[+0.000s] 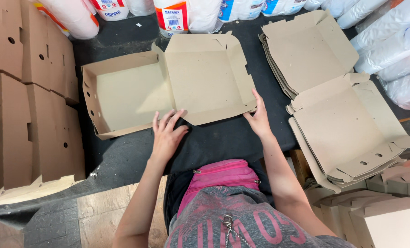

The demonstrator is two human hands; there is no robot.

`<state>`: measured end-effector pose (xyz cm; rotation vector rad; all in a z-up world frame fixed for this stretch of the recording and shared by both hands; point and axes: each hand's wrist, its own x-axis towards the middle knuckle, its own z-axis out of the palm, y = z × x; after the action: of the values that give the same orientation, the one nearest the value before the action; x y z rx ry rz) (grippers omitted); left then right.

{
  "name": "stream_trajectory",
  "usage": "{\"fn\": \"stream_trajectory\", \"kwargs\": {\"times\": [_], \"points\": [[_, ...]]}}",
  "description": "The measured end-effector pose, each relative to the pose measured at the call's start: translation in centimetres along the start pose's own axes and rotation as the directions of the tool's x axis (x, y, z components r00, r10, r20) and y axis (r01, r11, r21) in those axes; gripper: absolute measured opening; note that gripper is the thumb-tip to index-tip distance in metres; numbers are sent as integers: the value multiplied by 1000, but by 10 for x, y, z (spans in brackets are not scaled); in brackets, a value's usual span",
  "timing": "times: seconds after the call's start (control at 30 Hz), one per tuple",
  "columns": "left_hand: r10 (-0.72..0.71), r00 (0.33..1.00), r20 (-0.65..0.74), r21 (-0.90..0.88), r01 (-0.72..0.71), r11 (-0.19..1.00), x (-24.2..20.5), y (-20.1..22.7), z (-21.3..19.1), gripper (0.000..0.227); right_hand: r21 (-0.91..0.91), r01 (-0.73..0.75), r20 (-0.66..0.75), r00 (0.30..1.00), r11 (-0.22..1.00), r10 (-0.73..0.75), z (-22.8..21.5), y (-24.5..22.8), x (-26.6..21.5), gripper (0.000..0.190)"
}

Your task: The person assembles cardboard boxes by folding the flaps and interlocking the tabs by hand, handling one box at a time from a stack.

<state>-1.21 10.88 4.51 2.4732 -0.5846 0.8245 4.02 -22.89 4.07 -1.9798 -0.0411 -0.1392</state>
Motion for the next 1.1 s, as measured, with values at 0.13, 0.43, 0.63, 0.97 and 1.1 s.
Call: {"fn": "stream_trajectory", "kwargs": {"times": [0.13,0.43,0.63,0.97,1.1], "points": [[-48,998,-30,-133,44,990,10,16,40,17,218,-17,-68,997,976,33,-1,19,3,74],[-192,966,-175,-120,173,978,14,8,92,24,324,192,-268,958,927,-105,11,73,5,51],[-187,957,-220,-138,159,978,11,5,96,28,229,162,-312,946,960,-86,16,51,1,41],[-168,957,-237,-160,132,978,12,4,92,35,237,107,-363,932,966,-14,21,51,7,13],[-165,958,-235,-163,129,978,11,4,92,35,197,106,-387,922,975,-22,23,49,6,11]]}}
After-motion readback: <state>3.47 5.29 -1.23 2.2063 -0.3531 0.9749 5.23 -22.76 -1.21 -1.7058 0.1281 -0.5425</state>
